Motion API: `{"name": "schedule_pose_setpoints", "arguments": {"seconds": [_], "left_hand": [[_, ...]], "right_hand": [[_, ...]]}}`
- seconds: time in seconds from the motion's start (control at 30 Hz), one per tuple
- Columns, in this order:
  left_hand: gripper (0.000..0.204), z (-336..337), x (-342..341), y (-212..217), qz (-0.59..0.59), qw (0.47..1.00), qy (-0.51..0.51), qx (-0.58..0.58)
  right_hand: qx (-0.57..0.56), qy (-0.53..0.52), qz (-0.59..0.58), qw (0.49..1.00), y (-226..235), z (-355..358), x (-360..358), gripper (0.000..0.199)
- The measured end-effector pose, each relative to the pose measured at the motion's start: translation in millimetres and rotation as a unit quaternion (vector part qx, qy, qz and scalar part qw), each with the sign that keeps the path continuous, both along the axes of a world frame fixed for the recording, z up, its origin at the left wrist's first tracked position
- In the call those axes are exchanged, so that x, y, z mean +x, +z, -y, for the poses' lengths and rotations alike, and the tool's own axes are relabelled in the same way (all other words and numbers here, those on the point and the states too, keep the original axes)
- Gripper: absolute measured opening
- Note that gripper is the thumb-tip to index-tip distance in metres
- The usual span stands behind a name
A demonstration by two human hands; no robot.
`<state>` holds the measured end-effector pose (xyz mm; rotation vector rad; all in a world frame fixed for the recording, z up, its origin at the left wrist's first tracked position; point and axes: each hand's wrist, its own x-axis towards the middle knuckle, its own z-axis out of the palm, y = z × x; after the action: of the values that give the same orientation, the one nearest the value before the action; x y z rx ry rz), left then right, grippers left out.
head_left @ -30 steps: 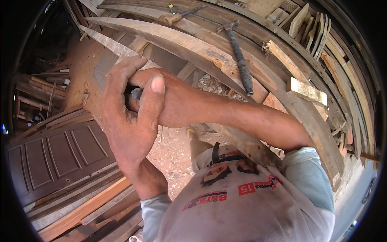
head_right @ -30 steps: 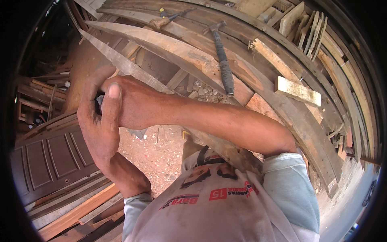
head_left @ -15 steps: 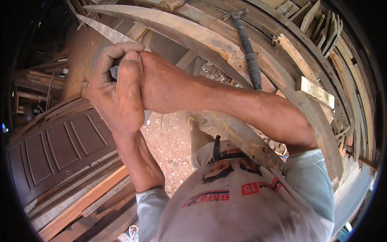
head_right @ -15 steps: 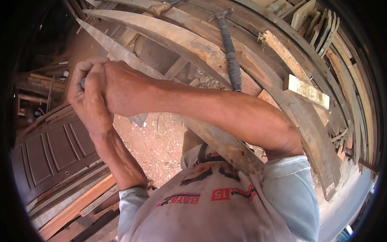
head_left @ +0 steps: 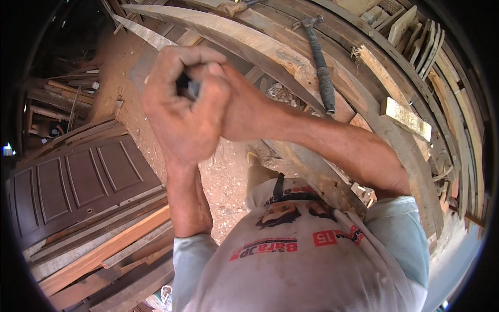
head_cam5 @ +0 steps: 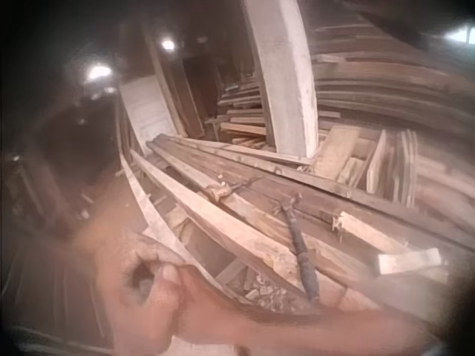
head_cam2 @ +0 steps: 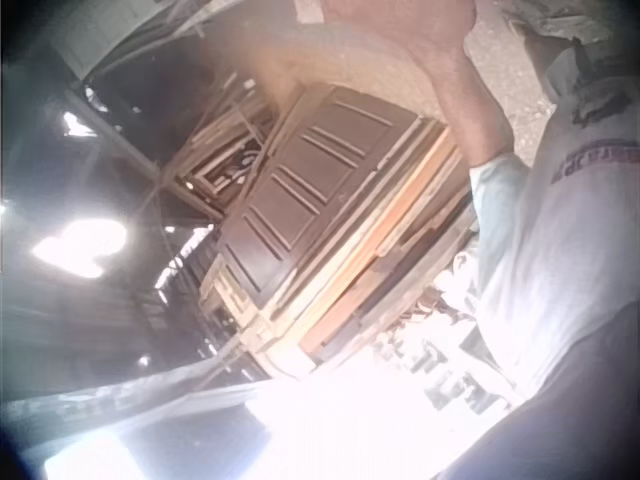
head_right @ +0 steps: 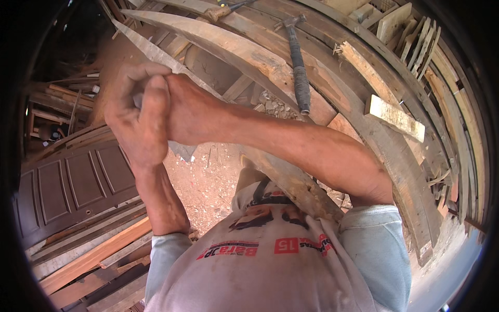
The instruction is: The person uses a hammer to drive nails into a wooden plank. They then use pliers to bend and break a metal rod attached to the plank. The person continues hammering nails into the plank.
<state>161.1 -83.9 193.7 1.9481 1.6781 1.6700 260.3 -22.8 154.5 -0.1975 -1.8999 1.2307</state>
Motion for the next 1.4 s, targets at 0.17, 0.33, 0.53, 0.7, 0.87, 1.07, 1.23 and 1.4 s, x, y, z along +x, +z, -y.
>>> {"name": "schedule_pose_setpoints", "arguments": {"seconds": [0.17, 0.33, 0.53, 0.7, 0.87, 1.07, 1.23, 1.4], "left_hand": [[0.01, 12.9, 25.9, -0.7, -0.076, 0.993, -0.036, 0.086], [0.019, 9.3, 37.7, -7.8, -0.1, 0.982, -0.041, 0.157], [0.016, 70.4, 90.0, -34.8, -0.086, 0.978, -0.03, 0.189], [0.043, 46.4, 39.5, -11.0, 0.01, 0.988, -0.109, 0.112], [0.048, 27.8, 29.9, -5.3, 0.041, 0.992, -0.105, 0.048], [0.049, 10.8, 19.5, -11.3, 0.093, 0.99, -0.109, 0.018], [0.05, -2.9, 5.3, -12.8, 0.096, 0.995, -0.022, 0.011], [0.037, -4.4, -4.1, 3.1, 0.199, 0.979, -0.048, 0.006]], "right_hand": [[0.039, 0.019, -0.058, 0.997, -7.3, 13.9, 28.6, 0.04], [-0.048, 0.1, -0.116, 0.987, -22.9, 13.1, 32.7, 0.044], [0.156, 0.057, -0.019, 0.986, -76.6, 46.7, 68.4, 0.038], [0.098, -0.025, 0.064, 0.993, 1.6, 40.6, 52.7, 0.026], [0.077, -0.1, 0.191, 0.973, 25.1, 27.1, 67.2, 0.037], [-0.072, -0.035, 0.005, 0.997, 14.9, 25.2, 68.3, 0.046], [-0.153, -0.054, -0.08, 0.984, 15.1, 9.1, 62.5, 0.045], [-0.181, -0.077, -0.096, 0.976, 17.7, -0.8, 51.4, 0.045]]}}
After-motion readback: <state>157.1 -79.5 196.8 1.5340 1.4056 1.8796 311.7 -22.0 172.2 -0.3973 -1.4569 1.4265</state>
